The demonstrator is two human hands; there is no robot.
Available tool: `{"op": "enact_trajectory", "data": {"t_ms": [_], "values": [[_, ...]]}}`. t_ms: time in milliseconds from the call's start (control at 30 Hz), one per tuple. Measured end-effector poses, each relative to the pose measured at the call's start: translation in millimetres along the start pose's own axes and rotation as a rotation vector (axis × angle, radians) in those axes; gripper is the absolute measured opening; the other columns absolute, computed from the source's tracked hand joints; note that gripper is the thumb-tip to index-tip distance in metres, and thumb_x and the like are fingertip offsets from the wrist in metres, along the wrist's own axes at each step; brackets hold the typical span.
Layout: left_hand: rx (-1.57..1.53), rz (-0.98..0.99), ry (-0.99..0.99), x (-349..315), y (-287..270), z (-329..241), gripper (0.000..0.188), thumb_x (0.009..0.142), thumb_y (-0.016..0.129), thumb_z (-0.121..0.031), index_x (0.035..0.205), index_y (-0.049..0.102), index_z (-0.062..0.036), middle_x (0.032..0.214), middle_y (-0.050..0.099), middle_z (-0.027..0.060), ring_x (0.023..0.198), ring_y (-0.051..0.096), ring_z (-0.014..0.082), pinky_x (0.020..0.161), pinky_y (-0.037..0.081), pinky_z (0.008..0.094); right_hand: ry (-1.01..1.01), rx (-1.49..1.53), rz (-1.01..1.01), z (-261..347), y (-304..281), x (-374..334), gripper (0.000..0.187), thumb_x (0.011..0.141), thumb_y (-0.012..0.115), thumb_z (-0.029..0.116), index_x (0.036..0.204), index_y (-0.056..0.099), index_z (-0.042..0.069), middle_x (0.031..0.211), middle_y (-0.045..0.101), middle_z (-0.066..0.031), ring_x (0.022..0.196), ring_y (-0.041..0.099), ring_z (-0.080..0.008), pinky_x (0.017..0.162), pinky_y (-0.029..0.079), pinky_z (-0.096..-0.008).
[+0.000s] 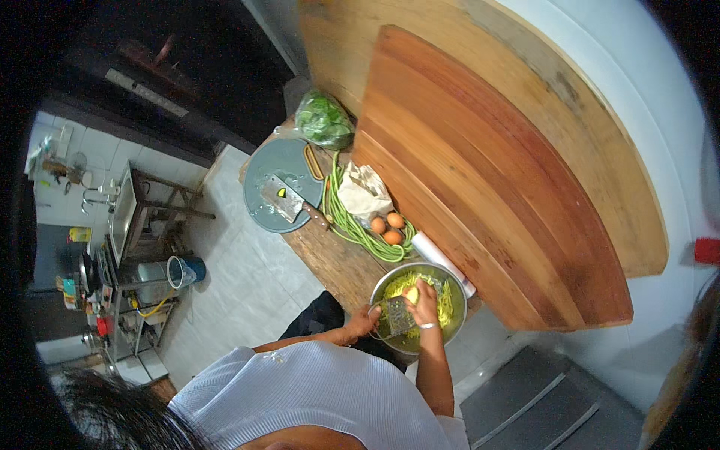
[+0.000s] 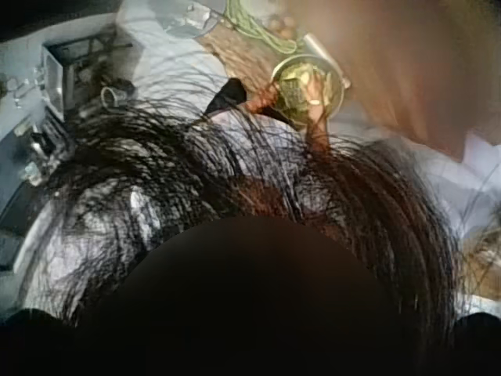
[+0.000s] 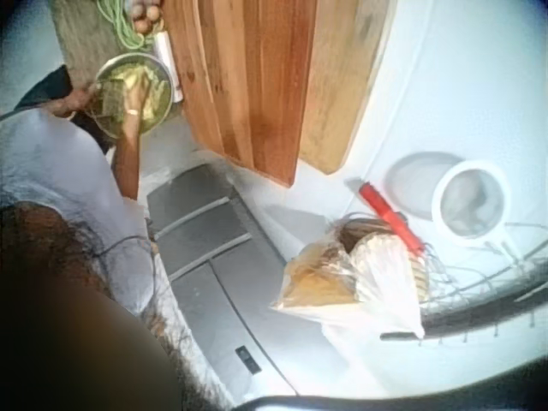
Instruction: The person grates a green vegetable into a metal bowl using a handheld grater. After finishing, they rinse the grater under a kitchen faucet and place it on a drying rack. Finally, they pick up a knife and a small piece of vegetable on a cutting board.
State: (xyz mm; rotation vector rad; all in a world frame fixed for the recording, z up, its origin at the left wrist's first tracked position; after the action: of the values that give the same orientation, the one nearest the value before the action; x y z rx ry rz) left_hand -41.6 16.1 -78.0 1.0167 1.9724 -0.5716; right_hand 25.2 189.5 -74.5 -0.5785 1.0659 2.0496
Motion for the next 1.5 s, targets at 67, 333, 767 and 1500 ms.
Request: {"op": "enact_trajectory", "data": {"t_ms": [67,333,767,1500], "values": [[0.108,0.087,0.066,-4.7,-14.5,0.0,0.048,0.087,0.050,-0.046,0.101,0.049,-0.0007,0.069,0.053,0.0072,0.056,0.051,0.0145,0.050,0.042,0.0289,0.085,-0.061,0.119,-4.0,71.8,28.3,0.023,0.094,0.043,0.030,0.083,0.044,0.009,0.066,0.055,-0.0100,0.040,0.041,-0.0091,0.032,0.026,-0.0198],[-0.169,0.218,-0.125,-5.7,-140.4,-4.4,0.035,0.087,0.051,-0.041,0.101,0.055,-0.0091,0.084,0.056,0.0012,0.069,0.054,0.0106,0.058,0.046,0.0259,0.093,-0.762,0.069,-68.5,251.1,203.2,0.022,0.082,0.061,0.021,0.071,0.051,0.005,0.067,0.056,-0.0057,0.046,0.048,-0.0095,0.034,0.034,-0.0247],[-0.525,0.025,-0.084,14.7,-341.7,11.7,0.022,0.089,0.054,-0.031,0.085,0.053,-0.0098,0.075,0.057,0.0004,0.063,0.054,0.0094,0.053,0.043,0.0235,-0.481,-1.565,-0.148,-104.4,405.8,288.1,0.055,0.070,0.059,0.011,0.123,0.045,0.012,0.127,0.034,-0.0224,0.107,0.047,-0.0387,0.092,0.041,-0.0406],[0.137,0.677,-0.203,-25.7,-86.4,-59.3,0.031,0.092,0.046,-0.037,0.106,0.050,-0.0097,0.096,0.058,0.0061,0.081,0.058,0.0179,0.069,0.049,0.0309,-0.372,-1.483,-0.845,-91.0,69.7,-106.8,0.061,0.067,0.069,0.019,0.122,0.044,0.006,0.125,0.043,-0.0161,0.110,0.045,-0.0342,0.091,0.039,-0.0404]]}}
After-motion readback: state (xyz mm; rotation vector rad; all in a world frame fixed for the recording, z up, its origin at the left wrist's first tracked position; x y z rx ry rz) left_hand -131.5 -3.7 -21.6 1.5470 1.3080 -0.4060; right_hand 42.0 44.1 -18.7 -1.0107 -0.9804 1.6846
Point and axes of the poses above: each hand's wrist, its own x-axis towards the middle knuckle, its own y-axis out of the palm, z = x × y, the point moved 5 cm from there along x, towards the middle knuckle
